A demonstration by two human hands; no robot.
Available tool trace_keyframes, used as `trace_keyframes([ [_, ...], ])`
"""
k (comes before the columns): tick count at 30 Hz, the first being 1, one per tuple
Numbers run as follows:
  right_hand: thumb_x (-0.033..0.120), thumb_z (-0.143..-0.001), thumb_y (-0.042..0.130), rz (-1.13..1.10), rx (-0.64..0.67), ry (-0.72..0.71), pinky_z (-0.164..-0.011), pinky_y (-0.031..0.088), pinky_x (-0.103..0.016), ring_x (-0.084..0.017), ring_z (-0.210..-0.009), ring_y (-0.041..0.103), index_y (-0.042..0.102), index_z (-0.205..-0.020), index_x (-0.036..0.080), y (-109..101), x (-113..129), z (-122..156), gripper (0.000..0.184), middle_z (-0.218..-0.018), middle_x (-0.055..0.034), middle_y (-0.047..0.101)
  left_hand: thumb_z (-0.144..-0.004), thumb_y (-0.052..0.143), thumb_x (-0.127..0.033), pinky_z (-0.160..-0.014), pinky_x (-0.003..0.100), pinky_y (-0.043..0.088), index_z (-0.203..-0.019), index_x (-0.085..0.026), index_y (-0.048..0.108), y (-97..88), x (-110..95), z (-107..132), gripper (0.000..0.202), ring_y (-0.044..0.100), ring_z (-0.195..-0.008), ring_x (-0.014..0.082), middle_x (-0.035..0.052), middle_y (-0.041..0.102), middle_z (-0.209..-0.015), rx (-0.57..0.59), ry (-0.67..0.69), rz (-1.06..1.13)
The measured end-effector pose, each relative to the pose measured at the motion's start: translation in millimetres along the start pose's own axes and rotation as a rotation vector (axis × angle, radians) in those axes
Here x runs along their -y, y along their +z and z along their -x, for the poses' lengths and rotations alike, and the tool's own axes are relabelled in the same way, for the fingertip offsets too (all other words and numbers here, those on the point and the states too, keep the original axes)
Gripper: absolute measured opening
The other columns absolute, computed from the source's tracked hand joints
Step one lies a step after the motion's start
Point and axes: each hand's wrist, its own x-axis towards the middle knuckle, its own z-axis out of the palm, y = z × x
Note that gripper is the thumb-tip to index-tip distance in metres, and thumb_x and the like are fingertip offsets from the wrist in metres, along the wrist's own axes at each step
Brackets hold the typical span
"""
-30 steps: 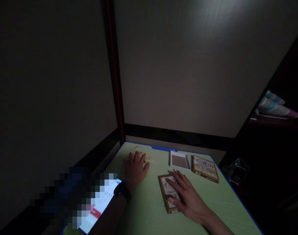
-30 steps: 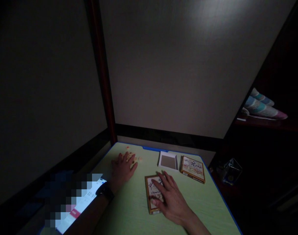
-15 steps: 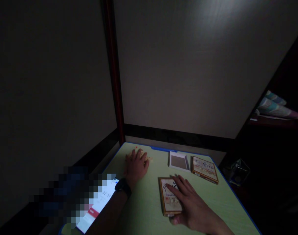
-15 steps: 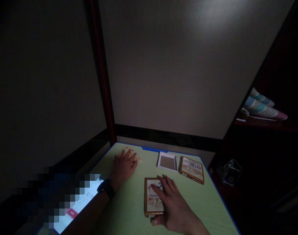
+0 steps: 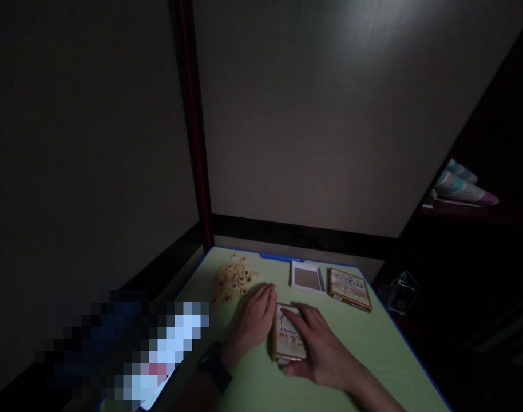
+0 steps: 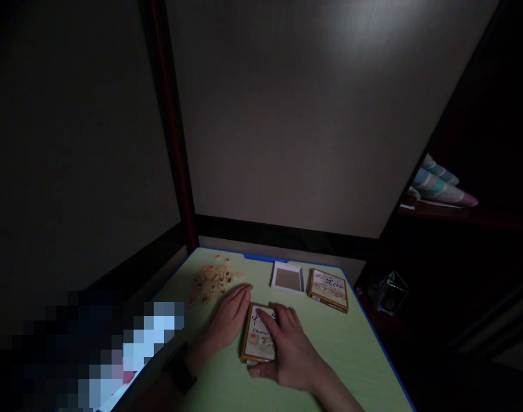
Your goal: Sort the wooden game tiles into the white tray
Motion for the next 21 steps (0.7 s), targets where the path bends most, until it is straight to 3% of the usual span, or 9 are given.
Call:
trace_keyframes([
  [5, 0.068, -0.072, 0.066, -0.202, -0.091, 0.019, -0.11, 0.033, -0.05, -0.036, -0.132, 0.039, 0.037, -0.148, 0.022, -6.1, -0.7, 1.6, 0.094, -0.144, -0.0183, 0.039, -0.1, 0.021, -0.042, -0.098, 0.031, 0.049, -0.118, -0.021, 0.064, -6.3, -4.4, 4.1, 0.051, 0.064, -0.108, 0.018, 0.0082, 0.07, -0.116, 0.09, -0.078, 0.188],
  [9, 0.066, -0.079, 0.06, -0.323, -0.179, 0.062, -0.111, 0.034, -0.048, -0.033, -0.134, 0.039, 0.035, -0.148, 0.021, -32.7, -11.5, 5.4, 0.086, -0.146, -0.0166, 0.038, -0.098, 0.027, -0.042, -0.105, 0.035, 0.044, -0.126, -0.021, 0.061, -1.3, 0.7, 7.4, 0.049, 0.057, -0.122, 0.0199, 0.0079, 0.064, -0.129, 0.095, -0.116, 0.144],
  [14, 0.063, -0.076, 0.064, 0.045, -0.277, 0.23, -0.112, 0.03, -0.052, -0.036, -0.136, 0.035, 0.038, -0.147, 0.021, -56.3, -60.1, 32.9, 0.086, -0.146, -0.0175, 0.036, -0.096, 0.034, -0.042, -0.11, 0.035, 0.04, -0.126, -0.019, 0.061, 5.0, 2.6, 11.0, 0.047, 0.056, -0.123, 0.02, 0.0088, 0.063, -0.131, 0.17, -0.02, 0.078],
  [18, 0.071, -0.069, 0.064, 0.292, -0.3, 0.365, -0.107, 0.031, -0.061, -0.043, -0.137, 0.029, 0.042, -0.145, 0.023, -40.8, -103.0, 60.5, 0.092, -0.147, -0.0202, 0.033, -0.096, 0.035, -0.041, -0.11, 0.035, 0.041, -0.125, -0.019, 0.062, 7.5, -0.3, 13.9, 0.045, 0.056, -0.122, 0.0202, 0.0089, 0.063, -0.129, 0.162, 0.074, 0.026],
  [21, 0.074, -0.071, 0.06, 0.359, -0.338, 0.461, -0.105, 0.032, -0.064, -0.044, -0.136, 0.032, 0.041, -0.146, 0.022, -25.3, -120.1, 71.2, 0.093, -0.147, -0.0216, 0.034, -0.097, 0.032, -0.038, -0.11, 0.035, 0.041, -0.124, -0.018, 0.063, 7.5, -0.4, 14.3, 0.046, 0.058, -0.12, 0.0203, 0.0098, 0.064, -0.128, 0.173, 0.106, 0.002],
])
